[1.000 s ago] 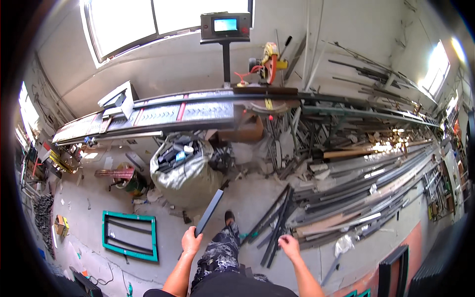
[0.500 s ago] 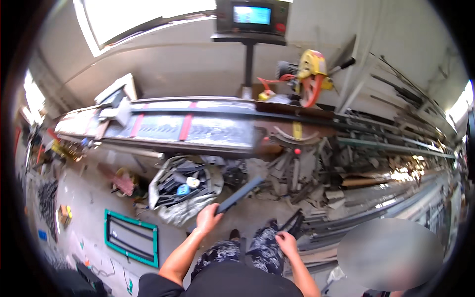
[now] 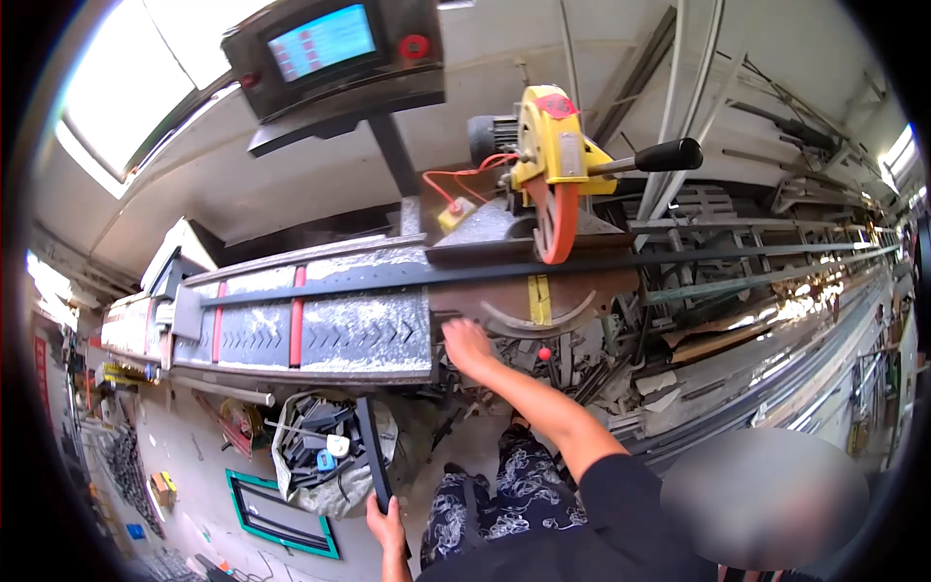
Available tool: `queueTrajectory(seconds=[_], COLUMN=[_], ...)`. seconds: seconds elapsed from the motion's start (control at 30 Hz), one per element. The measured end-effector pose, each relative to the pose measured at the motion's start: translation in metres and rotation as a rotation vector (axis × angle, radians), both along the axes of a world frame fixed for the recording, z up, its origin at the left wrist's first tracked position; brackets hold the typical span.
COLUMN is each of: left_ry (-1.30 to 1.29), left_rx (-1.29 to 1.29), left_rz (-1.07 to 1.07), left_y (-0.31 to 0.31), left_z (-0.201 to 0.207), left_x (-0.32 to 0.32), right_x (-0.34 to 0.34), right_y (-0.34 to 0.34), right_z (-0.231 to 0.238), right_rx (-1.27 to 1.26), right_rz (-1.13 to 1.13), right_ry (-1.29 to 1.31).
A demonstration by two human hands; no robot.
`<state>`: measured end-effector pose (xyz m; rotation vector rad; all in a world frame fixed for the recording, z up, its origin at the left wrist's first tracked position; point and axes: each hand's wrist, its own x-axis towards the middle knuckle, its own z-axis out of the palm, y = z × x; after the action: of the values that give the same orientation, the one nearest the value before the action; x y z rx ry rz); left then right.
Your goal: The person measures metal frames on the floor, carries a metal strip to a cutting machine, operates the machine by using a touch screen and pulling a handle to cut the metal, and returns the cut piece to the frame.
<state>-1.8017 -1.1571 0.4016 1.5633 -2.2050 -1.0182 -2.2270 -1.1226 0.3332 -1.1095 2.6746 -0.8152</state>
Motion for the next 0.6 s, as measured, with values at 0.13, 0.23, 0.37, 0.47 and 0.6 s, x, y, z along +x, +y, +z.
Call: queueTrajectory(seconds=[0.13, 0.23, 0.37, 0.47, 0.6], left_ry=[0.049, -0.075, -0.119, -0.039, -0.041], left_rx=[-0.023, 0.054, 0.038, -0.071, -0.192], left_rz=[0.01, 0.033, -0.019, -0.085, -0.273], left_y=[0.033, 0.044, 0.025, -0.001, -0.053], left_z=[-0.005, 0.0, -0.028, -0.026, 0.004], left_x=[-0.022, -0.029, -0.049, -0.092, -0.167], right_x=[-0.093, -0.122, -0.141, -0.143, -0.153], right_y=[-0.047, -0.056, -0.025, 0.006, 0.074], right_z=[-0.054, -0.065, -0.076, -0.075, -0.058], right_rx=[0.048, 0.086, 0.014, 0.091, 0.16], right_rz=[-0.114, -0.087, -0.047, 0.015, 0.072], right_ry=[0.373, 0.388, 0.437, 0.408, 0.407])
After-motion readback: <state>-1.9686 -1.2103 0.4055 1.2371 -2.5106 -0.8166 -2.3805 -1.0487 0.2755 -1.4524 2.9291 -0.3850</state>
